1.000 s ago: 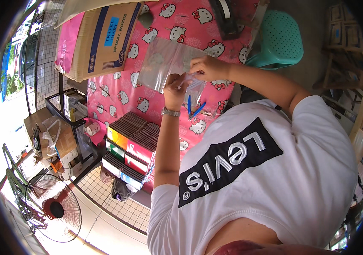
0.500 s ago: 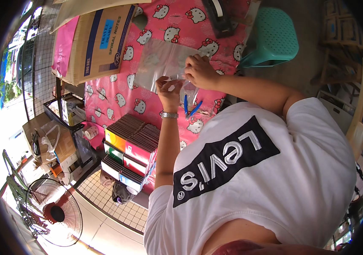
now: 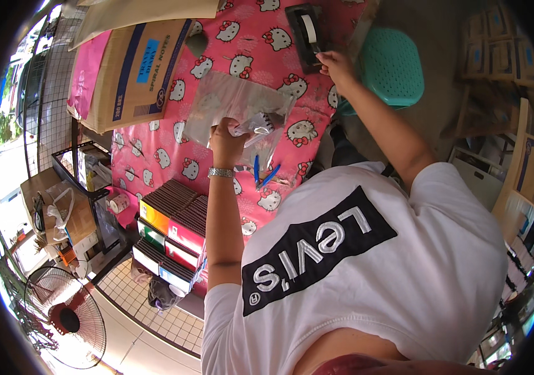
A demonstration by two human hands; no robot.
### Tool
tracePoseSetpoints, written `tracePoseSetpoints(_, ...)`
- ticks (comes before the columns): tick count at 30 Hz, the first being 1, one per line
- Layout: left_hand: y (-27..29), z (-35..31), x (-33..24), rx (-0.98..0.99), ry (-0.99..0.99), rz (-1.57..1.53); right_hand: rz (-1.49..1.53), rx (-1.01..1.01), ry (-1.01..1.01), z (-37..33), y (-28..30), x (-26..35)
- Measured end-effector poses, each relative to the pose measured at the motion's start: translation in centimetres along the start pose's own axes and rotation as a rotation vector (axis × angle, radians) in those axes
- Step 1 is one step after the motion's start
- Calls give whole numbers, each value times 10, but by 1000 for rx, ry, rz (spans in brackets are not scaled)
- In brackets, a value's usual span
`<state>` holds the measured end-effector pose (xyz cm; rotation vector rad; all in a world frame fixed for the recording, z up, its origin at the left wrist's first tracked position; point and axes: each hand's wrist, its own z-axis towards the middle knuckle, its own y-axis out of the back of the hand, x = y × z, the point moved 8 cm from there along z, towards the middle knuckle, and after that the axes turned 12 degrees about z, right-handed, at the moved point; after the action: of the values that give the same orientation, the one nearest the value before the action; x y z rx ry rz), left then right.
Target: The person places small notebooks into plastic sleeves, applies tape to the sleeves, and then stacks the notebooks into a cardboard box.
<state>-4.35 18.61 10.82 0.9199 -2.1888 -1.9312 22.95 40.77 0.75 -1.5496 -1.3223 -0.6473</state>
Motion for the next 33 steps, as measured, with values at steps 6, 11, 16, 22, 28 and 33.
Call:
tracePoseSetpoints(6,-8,-1,13,12,-178,-232,451,103,-417,-58,17,-87)
tracePoseSetpoints(11,-36,2,28,159,7,-707,255,727,-720,-57,-116,-92)
tracePoseSetpoints(16,-41,-4,29,284,131,-751,-1209,1626,340,-116,-273,-26)
tracePoseSetpoints(22,-45,-8,29,289,164,-864,-1576,1702,242,-72,-264,-82)
tracePoseSetpoints(28,-26,-21,11,-81,48,-705,-735,1136,-262,-40,-149,-127)
tracePoseSetpoints(33,-32,-43,-5,-177,-31,-367,-668,1113,424,-121,-144,-75)
